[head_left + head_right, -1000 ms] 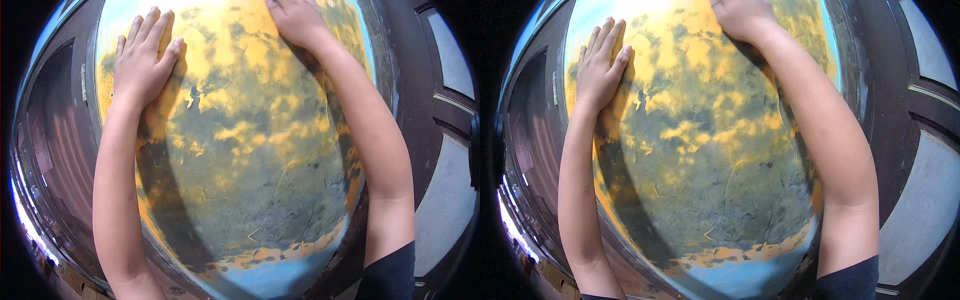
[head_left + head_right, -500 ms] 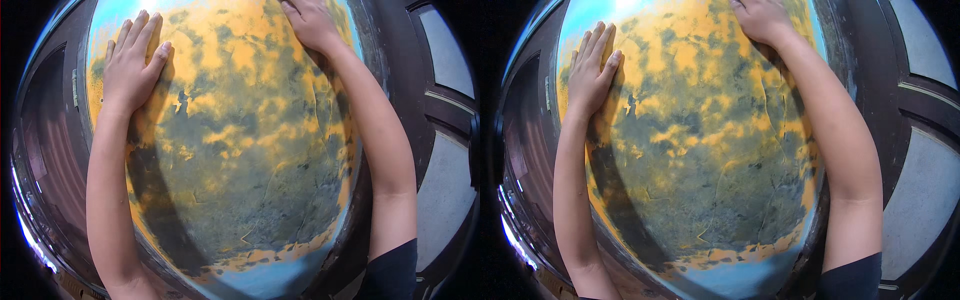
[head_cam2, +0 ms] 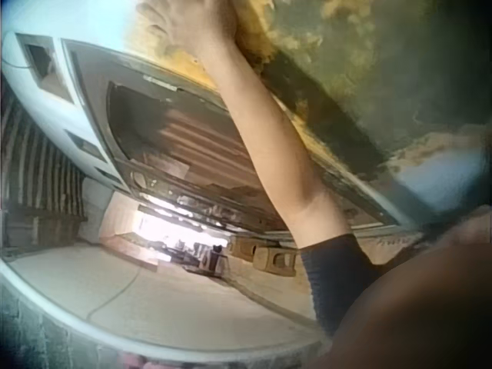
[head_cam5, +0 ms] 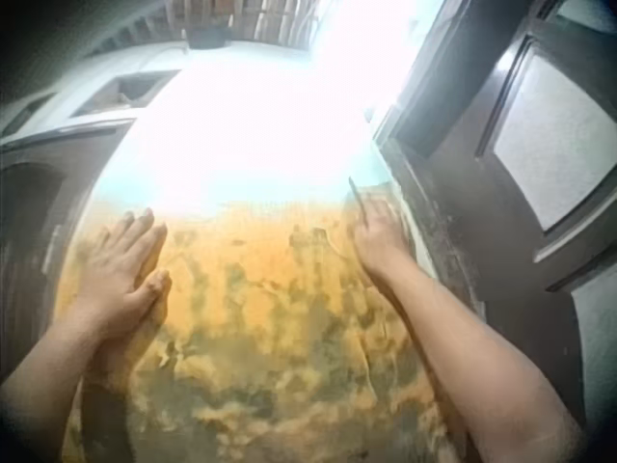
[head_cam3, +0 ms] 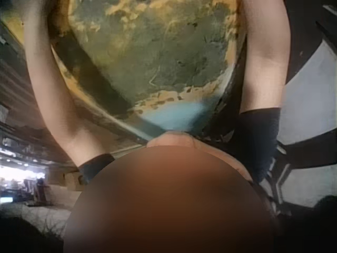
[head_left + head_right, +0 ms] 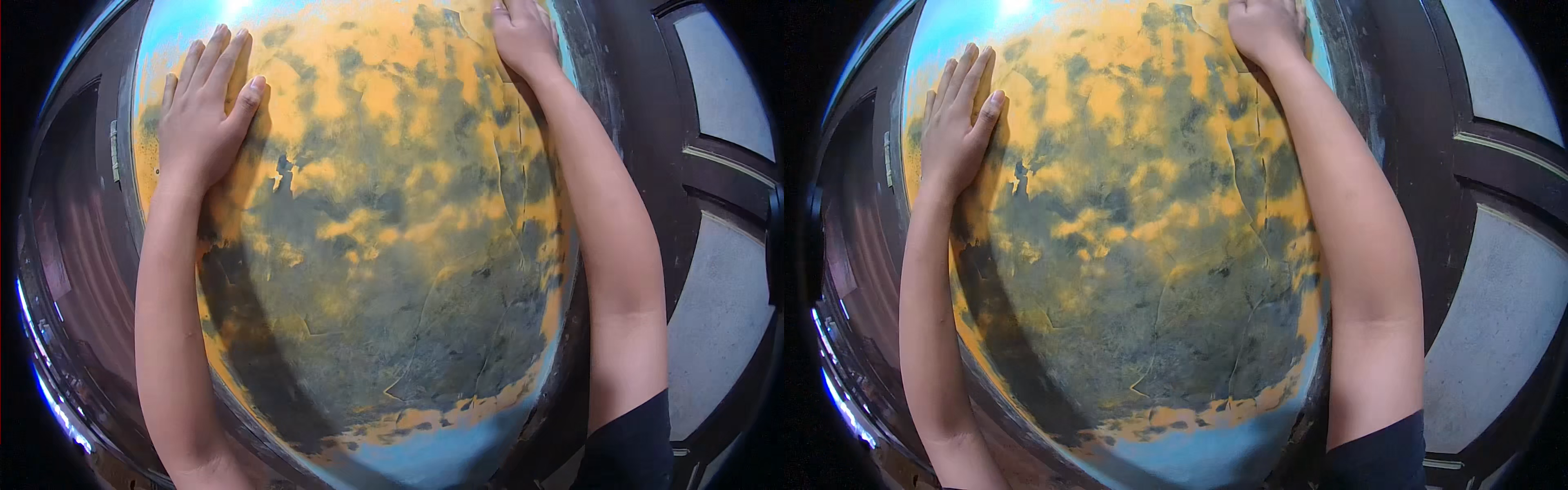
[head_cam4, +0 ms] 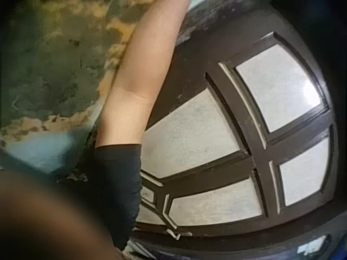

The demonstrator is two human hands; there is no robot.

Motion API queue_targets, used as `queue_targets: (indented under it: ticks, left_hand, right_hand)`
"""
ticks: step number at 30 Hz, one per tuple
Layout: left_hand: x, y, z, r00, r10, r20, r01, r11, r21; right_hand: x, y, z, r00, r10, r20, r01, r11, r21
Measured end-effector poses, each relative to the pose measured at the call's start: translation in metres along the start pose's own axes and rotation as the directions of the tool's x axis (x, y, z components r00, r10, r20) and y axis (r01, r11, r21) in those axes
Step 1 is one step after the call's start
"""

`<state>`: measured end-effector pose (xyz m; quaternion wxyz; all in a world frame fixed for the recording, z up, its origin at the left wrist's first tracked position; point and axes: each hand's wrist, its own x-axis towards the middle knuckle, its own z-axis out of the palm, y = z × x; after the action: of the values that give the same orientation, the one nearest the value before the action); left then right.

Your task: The recorder is sanding a painted surface using a piece of sandpaper.

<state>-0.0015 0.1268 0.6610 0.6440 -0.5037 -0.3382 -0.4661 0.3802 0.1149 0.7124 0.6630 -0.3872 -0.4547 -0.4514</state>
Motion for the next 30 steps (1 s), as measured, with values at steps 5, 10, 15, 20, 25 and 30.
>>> queue_targets:
  ticks: [5, 10, 15, 20, 25, 30]
  left_hand:
    - [0.000, 0.000, -0.005, 1.000, -0.005, 0.017, 0.005, 1.000, -0.023]
    - [-0.003, -0.003, -0.007, 1.000, -0.023, 0.016, 0.023, 1.000, -0.012]
    - [-0.002, 0.001, -0.002, 1.000, -0.021, -0.014, 0.021, 1.000, 0.010]
    - [-0.003, 0.000, -0.002, 1.000, -0.024, 0.005, 0.023, 0.999, 0.024]
    - [-0.003, 0.001, -0.004, 1.000, -0.019, 0.014, 0.019, 0.999, -0.034]
    - [-0.001, -0.001, -0.006, 1.000, -0.025, -0.004, 0.025, 0.999, -0.037]
  right_hand:
    - [-0.005, -0.005, -0.014, 0.967, -0.225, 0.120, 0.219, 0.974, 0.058]
    - [-0.023, -0.048, -0.017, 0.971, -0.121, 0.205, 0.119, 0.993, 0.023]
    - [-0.035, -0.055, -0.013, 0.868, -0.414, 0.274, 0.395, 0.910, 0.123]
    - [-0.036, -0.083, -0.007, 0.961, -0.150, 0.231, 0.133, 0.987, 0.088]
    - [-0.039, -0.092, -0.015, 0.857, -0.433, 0.280, 0.375, 0.896, 0.240]
    - [-0.036, -0.110, -0.015, 0.954, -0.190, 0.232, 0.155, 0.974, 0.163]
